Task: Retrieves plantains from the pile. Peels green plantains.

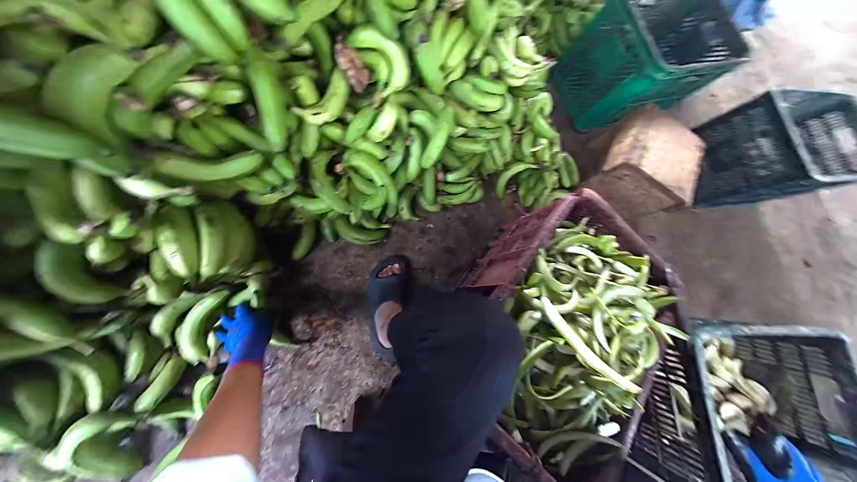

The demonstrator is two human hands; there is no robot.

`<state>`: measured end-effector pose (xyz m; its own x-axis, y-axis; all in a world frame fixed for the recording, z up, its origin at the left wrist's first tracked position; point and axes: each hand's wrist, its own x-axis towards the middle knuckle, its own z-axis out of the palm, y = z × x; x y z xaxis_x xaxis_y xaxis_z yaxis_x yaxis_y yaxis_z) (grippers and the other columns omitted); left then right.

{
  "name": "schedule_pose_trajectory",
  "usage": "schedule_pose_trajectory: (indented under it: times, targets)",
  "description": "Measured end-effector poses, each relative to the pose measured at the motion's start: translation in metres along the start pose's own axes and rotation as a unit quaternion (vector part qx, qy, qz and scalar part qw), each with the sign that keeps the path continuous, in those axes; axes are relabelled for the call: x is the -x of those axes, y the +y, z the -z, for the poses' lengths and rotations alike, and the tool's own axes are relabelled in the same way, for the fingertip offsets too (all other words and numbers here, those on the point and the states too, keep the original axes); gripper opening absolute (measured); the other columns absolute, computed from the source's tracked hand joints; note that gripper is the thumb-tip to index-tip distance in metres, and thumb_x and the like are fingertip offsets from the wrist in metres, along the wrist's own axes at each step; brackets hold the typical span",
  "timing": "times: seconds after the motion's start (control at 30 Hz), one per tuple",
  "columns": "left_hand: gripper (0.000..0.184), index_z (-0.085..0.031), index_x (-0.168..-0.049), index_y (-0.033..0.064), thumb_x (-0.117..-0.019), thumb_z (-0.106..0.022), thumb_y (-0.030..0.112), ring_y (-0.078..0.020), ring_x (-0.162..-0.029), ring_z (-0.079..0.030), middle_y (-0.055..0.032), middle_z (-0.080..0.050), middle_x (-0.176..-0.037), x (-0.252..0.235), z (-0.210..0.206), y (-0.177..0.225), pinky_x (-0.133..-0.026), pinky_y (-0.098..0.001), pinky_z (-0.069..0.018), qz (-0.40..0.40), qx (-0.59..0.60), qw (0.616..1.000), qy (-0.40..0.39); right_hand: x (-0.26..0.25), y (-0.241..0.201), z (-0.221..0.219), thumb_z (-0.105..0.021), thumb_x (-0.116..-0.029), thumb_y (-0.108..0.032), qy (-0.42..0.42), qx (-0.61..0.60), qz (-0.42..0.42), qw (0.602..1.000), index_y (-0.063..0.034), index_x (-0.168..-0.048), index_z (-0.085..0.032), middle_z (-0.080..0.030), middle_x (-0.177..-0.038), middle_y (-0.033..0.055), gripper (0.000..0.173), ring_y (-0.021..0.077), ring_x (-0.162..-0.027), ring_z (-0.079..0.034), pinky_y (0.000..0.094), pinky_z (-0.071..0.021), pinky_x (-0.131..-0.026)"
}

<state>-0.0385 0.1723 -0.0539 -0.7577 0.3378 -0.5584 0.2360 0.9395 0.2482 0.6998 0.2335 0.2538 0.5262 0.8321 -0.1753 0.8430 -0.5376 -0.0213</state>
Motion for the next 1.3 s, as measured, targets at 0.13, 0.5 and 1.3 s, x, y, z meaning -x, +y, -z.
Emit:
schedule_pose_trajectory:
  times: [0.13, 0.5, 1.3]
  targets:
    - [0.076, -0.024, -0.157, 0.0041, -0.0965, -0.068, 0.018, -0.0383, -0.117, -0.061, -0.0275, -0.051, -0.141, 0.044, 0.010, 0.019, -0.090, -0.0565, -0.0537, -0.048, 0.312, 0.946, -0.076, 0.003, -0.007, 0.000, -0.066, -0.0972, -0.026, 0.061, -0.094, 0.042, 0.993, 0.0094, -0.151, -0.039, -0.034, -0.157, 0.0366, 0.070, 0.0488, -0.148, -0.032, 0.0587, -0.0229, -0.123]
    - [0.046, -0.041, -0.144, 0.0134, -0.1026, -0.059, 0.023, -0.0194, -0.094, -0.070, -0.0067, -0.065, -0.120, 0.272, 0.122, 0.333, -0.077, -0.0378, -0.0626, -0.431, 0.505, 0.682, -0.306, 0.042, -0.183, 0.040, -0.073, -0.0876, -0.024, -0.022, -0.351, 0.345, 0.870, -0.0009, -0.144, -0.053, -0.071, -0.117, 0.0133, 0.064, 0.0132, -0.099, -0.069, 0.0325, -0.0572, -0.090]
    - [0.049, -0.046, -0.148, 0.0315, -0.1052, -0.040, 0.056, -0.0064, -0.081, -0.062, 0.0018, -0.065, -0.103, 0.395, 0.035, 0.363, -0.070, -0.0250, -0.0545, -0.479, 0.335, 0.681, -0.441, 0.039, -0.129, -0.001, -0.061, -0.0926, -0.039, 0.029, -0.337, 0.454, 0.825, -0.0046, -0.135, -0.066, -0.068, -0.125, 0.0200, 0.055, 0.0294, -0.112, -0.067, 0.0474, -0.0545, -0.096]
